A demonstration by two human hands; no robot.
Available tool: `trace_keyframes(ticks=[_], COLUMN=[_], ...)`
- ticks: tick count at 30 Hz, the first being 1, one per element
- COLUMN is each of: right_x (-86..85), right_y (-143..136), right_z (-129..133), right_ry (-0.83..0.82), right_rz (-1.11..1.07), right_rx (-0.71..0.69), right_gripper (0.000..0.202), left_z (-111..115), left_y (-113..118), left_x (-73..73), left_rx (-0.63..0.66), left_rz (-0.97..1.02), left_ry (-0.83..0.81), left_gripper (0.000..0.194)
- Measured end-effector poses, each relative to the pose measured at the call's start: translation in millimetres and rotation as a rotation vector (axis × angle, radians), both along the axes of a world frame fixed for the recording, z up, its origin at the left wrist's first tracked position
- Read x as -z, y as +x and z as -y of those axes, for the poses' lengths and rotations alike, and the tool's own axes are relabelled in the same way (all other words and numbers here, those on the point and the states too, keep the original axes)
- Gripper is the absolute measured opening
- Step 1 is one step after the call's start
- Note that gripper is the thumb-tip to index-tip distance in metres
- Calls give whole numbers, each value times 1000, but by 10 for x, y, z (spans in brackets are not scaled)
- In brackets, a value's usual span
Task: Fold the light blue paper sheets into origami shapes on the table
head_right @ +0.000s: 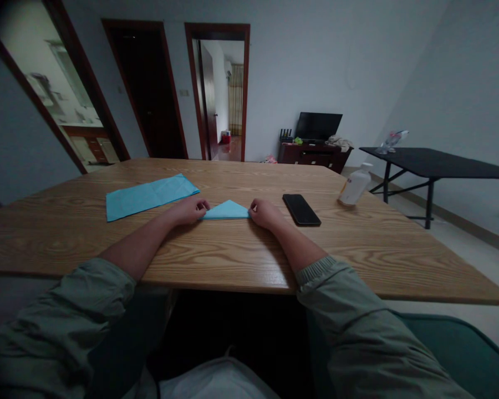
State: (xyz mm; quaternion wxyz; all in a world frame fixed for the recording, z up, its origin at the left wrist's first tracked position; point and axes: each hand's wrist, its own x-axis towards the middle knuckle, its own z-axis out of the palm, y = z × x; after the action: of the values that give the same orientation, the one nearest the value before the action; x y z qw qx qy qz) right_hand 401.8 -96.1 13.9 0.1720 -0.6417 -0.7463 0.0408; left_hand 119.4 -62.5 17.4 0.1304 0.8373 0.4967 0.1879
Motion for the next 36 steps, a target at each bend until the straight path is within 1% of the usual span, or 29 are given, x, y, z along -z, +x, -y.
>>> trace_keyframes(ticks=[3,7,9,13,17,19,21,24,26,28,30,32,36], right_x=[-9,-23,-23,-21,-48,-64,-63,-15,35,84,120,143,167], right_y=[-29,-56,-67,-73,-102,-172,-284,-458,-520,-527,-503,-472,-424], right_z=[23,56,68,74,87,111,142,169,158,127,90,58,26], right_ry=[24,58,79,92,117,133,155,162,86,-6,-49,-57,-81], right_rz=[76,168,201,241,272,278,264,226,219,216,204,184,163], right_rx=[-12,-41,-64,-74,-75,-122,-205,-328,-379,-413,-389,-308,-187], right_gripper=[24,27,28,29,32,34,36,40,44,46,52,63,79], left_z=[45,211,306,415,410,389,368,349,351,364,375,376,342], left_y=[16,153,270,452,465,454,460,496,517,528,532,533,527], left_x=[-22,-80,-98,-82,-14,32,75,105,93,63,31,16,47], left_rx=[2,15,45,179,269,295,310,325,322,299,261,209,116], left_rz=[-141,-325,-378,-403,-376,-348,-322,-306,-303,-300,-306,-315,-289], left_ry=[69,339,406,325,245,214,179,117,77,30,-27,-80,-111], left_gripper=[25,26,27,28,38,46,52,54,55,62,72,79,87])
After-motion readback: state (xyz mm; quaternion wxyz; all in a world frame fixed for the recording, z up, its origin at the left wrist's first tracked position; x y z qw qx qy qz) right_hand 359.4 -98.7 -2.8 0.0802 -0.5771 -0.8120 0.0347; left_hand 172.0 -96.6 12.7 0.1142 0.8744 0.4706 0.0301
